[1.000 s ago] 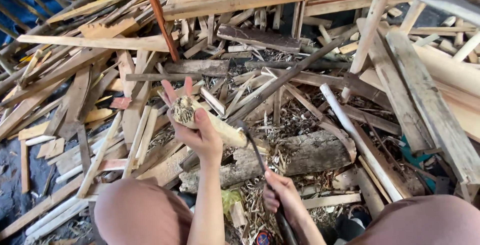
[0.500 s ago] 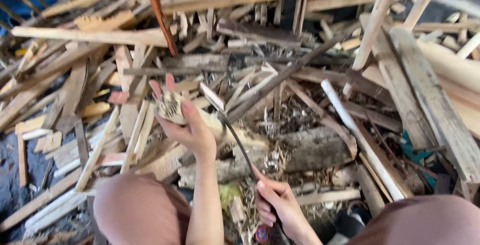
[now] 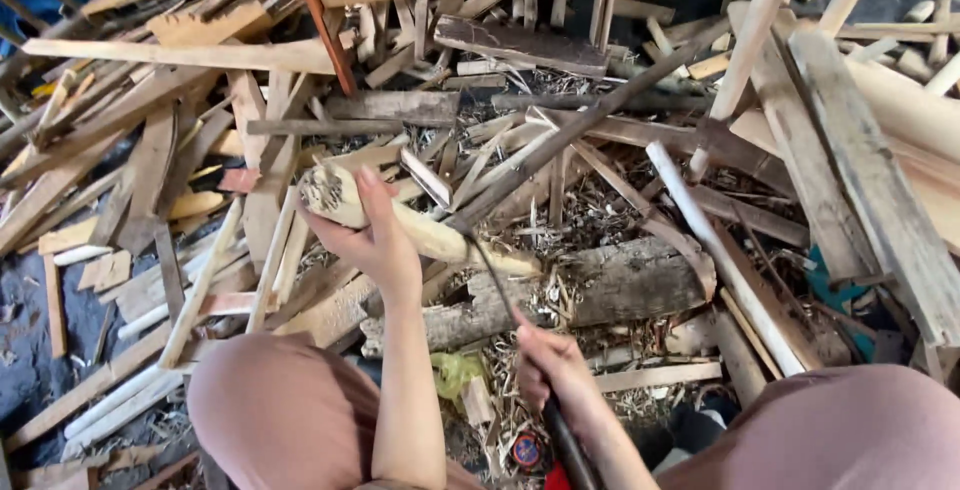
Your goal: Shaving bark and wood from a branch using a hand-held drawknife
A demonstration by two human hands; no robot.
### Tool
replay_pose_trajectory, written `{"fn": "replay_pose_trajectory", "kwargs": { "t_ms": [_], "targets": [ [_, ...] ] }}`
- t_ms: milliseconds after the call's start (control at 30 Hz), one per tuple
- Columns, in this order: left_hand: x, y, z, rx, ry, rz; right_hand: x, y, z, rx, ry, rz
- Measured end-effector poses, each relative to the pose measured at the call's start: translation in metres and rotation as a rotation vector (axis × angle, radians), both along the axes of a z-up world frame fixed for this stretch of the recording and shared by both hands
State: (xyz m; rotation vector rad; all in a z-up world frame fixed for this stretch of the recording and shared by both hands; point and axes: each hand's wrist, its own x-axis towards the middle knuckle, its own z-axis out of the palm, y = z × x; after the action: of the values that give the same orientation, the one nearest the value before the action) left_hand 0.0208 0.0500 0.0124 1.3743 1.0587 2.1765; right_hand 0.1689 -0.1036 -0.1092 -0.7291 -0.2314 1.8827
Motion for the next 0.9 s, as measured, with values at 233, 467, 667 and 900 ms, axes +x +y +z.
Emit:
{"fn": "replay_pose_trajectory", "kwargs": {
  "t_ms": [233,467,667,900],
  "targets": [
    [-0.01,0.012,0.009,0.025,0.013,-0.015,-0.007,-0.001,0.022,0.014,-0.313,0.056],
    [0.0,0.004,0.002,0.044,0.052,0.026,0.004,-0.005,-0.011,0.046,0.114,0.052],
    [-0.009,0.018,0.001,0.066,-0.002,0.024,-0.008,-0.011,0.034,0.039,-0.169,0.026],
    [-0.005,0.015,-0.008,0.076,0.04,-0.04,0.012,0.013,-0.038,-0.171,-0.196,-0.007]
  ]
}}
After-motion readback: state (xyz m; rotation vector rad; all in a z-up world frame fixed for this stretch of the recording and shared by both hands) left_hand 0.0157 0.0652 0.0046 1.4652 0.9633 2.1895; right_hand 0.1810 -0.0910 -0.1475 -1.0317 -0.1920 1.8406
